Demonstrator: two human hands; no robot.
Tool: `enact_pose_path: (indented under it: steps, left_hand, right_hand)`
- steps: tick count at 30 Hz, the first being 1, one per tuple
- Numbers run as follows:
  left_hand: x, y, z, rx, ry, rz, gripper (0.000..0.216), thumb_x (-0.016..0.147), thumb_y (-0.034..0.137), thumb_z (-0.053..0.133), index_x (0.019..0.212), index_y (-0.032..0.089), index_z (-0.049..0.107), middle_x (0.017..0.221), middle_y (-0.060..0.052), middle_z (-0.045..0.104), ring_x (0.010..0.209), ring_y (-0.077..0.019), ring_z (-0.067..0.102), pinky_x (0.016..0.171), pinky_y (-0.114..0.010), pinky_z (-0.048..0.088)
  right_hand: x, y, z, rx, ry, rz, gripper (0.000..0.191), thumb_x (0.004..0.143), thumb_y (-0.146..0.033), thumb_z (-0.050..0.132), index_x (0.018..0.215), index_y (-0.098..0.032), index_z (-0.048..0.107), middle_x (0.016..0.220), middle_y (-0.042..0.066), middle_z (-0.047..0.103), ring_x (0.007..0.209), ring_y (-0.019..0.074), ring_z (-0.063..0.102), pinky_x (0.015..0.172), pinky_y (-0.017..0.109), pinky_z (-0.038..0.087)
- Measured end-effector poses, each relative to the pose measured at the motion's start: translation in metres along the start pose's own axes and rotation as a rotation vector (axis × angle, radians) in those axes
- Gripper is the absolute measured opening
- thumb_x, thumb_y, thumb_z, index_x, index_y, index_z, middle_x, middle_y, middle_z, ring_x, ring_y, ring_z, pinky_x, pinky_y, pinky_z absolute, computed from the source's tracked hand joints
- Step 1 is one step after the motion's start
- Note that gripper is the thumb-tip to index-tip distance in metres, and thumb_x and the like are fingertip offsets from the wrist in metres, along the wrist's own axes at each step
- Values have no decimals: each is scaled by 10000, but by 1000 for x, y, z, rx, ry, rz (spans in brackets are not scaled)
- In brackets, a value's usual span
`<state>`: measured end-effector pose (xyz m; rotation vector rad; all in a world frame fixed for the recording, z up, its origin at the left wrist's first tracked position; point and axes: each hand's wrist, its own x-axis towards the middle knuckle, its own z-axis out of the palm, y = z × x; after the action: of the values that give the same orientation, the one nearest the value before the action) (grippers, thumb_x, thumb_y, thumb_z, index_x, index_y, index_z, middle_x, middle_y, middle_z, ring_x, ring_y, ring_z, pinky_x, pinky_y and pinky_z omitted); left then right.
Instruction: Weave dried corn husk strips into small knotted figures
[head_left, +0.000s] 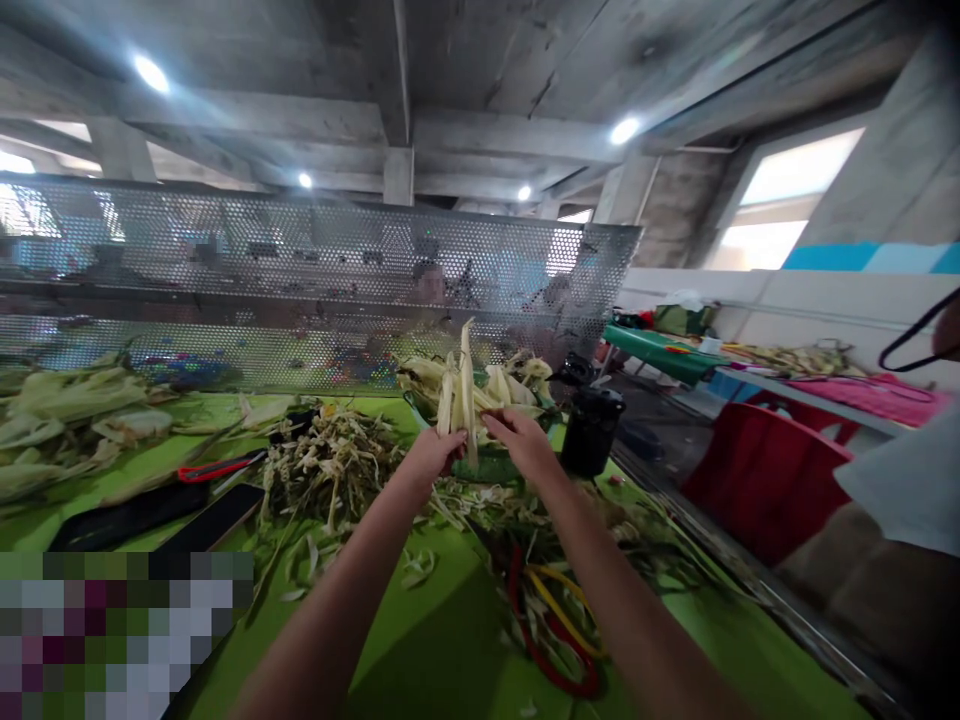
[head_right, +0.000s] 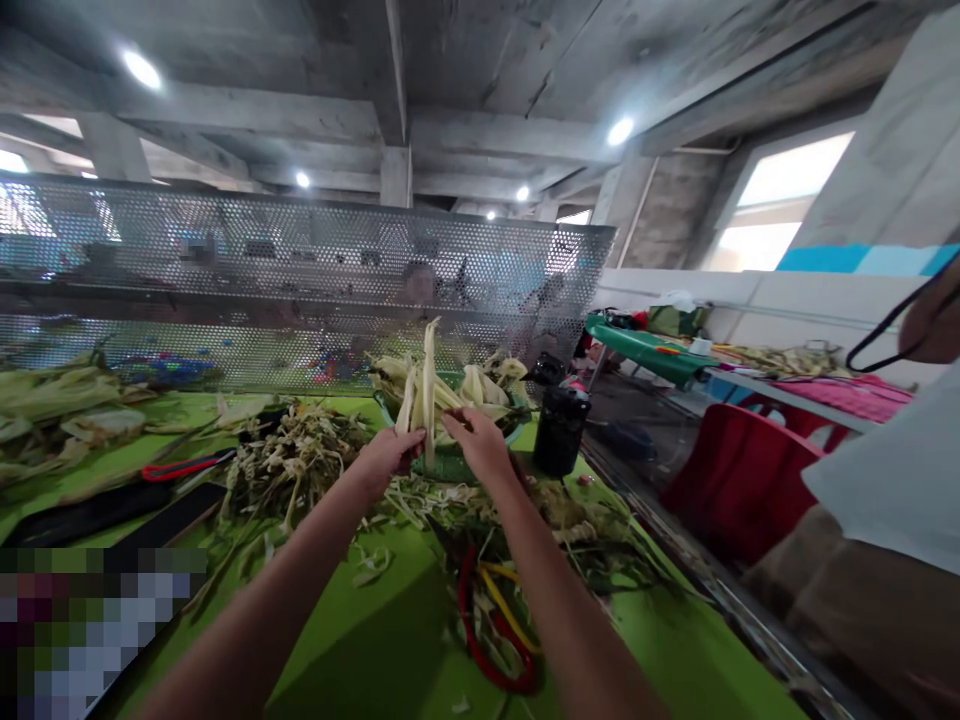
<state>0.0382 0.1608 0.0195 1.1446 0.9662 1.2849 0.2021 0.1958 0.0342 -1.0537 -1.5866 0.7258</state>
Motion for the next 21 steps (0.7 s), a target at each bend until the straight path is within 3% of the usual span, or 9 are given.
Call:
enact_pose_path:
  steps: [3, 10, 16, 21]
  left_hand:
    - [2, -4, 4, 2, -34, -12, 331, 627, 405, 700, 596, 155, 486, 459, 68, 408, 364, -34, 268, 391, -210, 154]
    - [-3, -11, 3, -3, -74, -9, 370, 725, 516, 596, 736, 152, 531, 495, 61, 444, 354, -36, 249, 391, -217, 146]
    - [-17, -12, 0, -10, 7, -5, 296, 715, 394, 613, 866, 181, 474, 514, 77, 454, 354, -41, 268, 392, -197, 149]
    - [-48, -21, -19, 51, 126, -4, 210, 746, 357, 583, 805, 161, 535, 566, 25, 535, 411, -60, 317, 417, -198, 211]
  right_hand:
    - [-5, 0, 4, -18, -52, -5, 241, 691, -410, 647, 762, -184, 696, 701, 12, 671, 679, 188, 591, 676, 303, 444]
    - [-11, -2, 4, 1, 26, 31, 188, 677, -372, 616, 702, -186, 603, 598, -20, 571, 549, 144, 512, 556, 269, 409]
    - [-24, -18, 11, 68, -68, 55, 176, 658, -342, 627, 714, -189, 561, 584, -39, 547, 484, 111, 484, 494, 250, 394]
    - [-37, -24, 20, 53, -174, 85, 153, 650, -310, 632, 717, -187, 571, 599, -38, 560, 485, 104, 487, 470, 238, 407]
